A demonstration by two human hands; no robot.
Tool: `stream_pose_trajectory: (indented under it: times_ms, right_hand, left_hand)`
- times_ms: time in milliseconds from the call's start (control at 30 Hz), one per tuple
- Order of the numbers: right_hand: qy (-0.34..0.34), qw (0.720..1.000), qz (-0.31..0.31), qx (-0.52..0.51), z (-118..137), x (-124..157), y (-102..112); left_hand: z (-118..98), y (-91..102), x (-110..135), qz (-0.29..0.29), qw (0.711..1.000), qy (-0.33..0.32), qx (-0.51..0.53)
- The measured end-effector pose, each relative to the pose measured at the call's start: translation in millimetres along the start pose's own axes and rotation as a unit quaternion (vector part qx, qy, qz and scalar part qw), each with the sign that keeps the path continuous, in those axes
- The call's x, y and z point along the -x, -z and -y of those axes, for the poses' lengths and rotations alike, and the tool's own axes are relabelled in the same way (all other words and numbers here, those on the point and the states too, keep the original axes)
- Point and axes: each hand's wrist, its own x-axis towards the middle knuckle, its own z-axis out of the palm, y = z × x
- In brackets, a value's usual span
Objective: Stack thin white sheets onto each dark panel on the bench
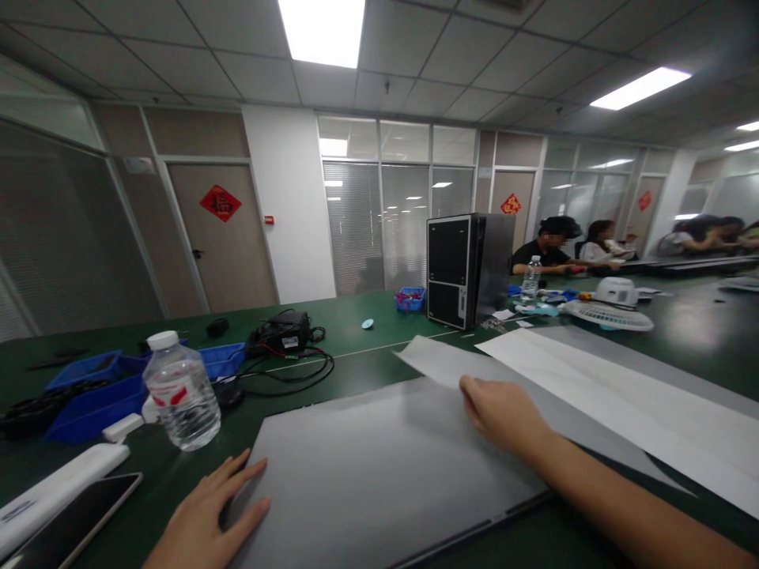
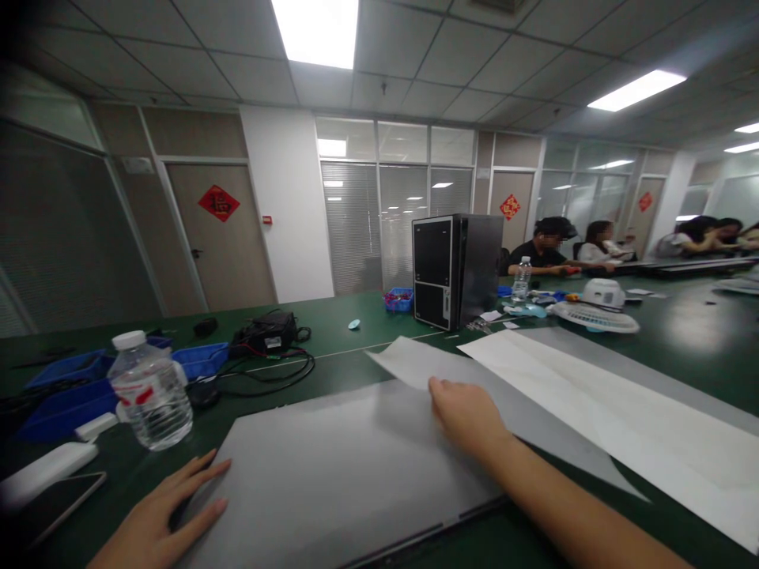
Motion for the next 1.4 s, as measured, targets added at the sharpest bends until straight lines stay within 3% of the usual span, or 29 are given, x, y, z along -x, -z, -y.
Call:
stream_pose_trajectory:
  times_ms: [133, 200, 267, 567, 700, 933, 1167, 1400]
  right_hand:
    - [0.191, 0.981, 0.012, -0.034, 61.4, 22.6, 7.1]
    - [0.284, 0.957, 0.003, -0.064, 80.0, 33.5, 8.4]
    - [0.334, 0.937, -0.003, -0.1, 89.4, 41.0, 9.3]
    - [0.434, 0.881, -0.071, -0.176, 79.0, 37.2, -4.8]
    - [0.452, 0.872, -0.092, -0.166, 77.2, 34.8, -15.5]
    - [0.443, 0.878, -0.098, -0.153, 91.4, 41.6, -7.0]
    - [0.504, 0.835, -0.104, -0.197, 93.8, 42.0, -3.5]
    - [0.472, 0.854, -0.063, -0.208, 84.4, 39.2, 8.4]
  left_hand:
    - [10.9, -8.1, -1.5, -0.009, 1.0, -0.013, 0.015]
    - [14.7, -11.3, -1.5, -0.02, 0.999, -0.019, 0.028]
    - [15.9, -12.7, -1.4, -0.031, 0.999, -0.024, 0.036]
    - [13.3, -12.5, -5.0, -0.033, 0.999, -0.033, 0.013]
    - [20.9, -19.7, -6.7, -0.032, 0.999, -0.036, 0.02]
    - [30.9, -27.1, -8.3, -0.05, 0.997, -0.047, 0.025]
    - [19.4, -17.7, -8.0, -0.069, 0.996, -0.043, 0.032]
    - [13.7, -9.8, -10.0, -0.099, 0.994, -0.02, 0.052]
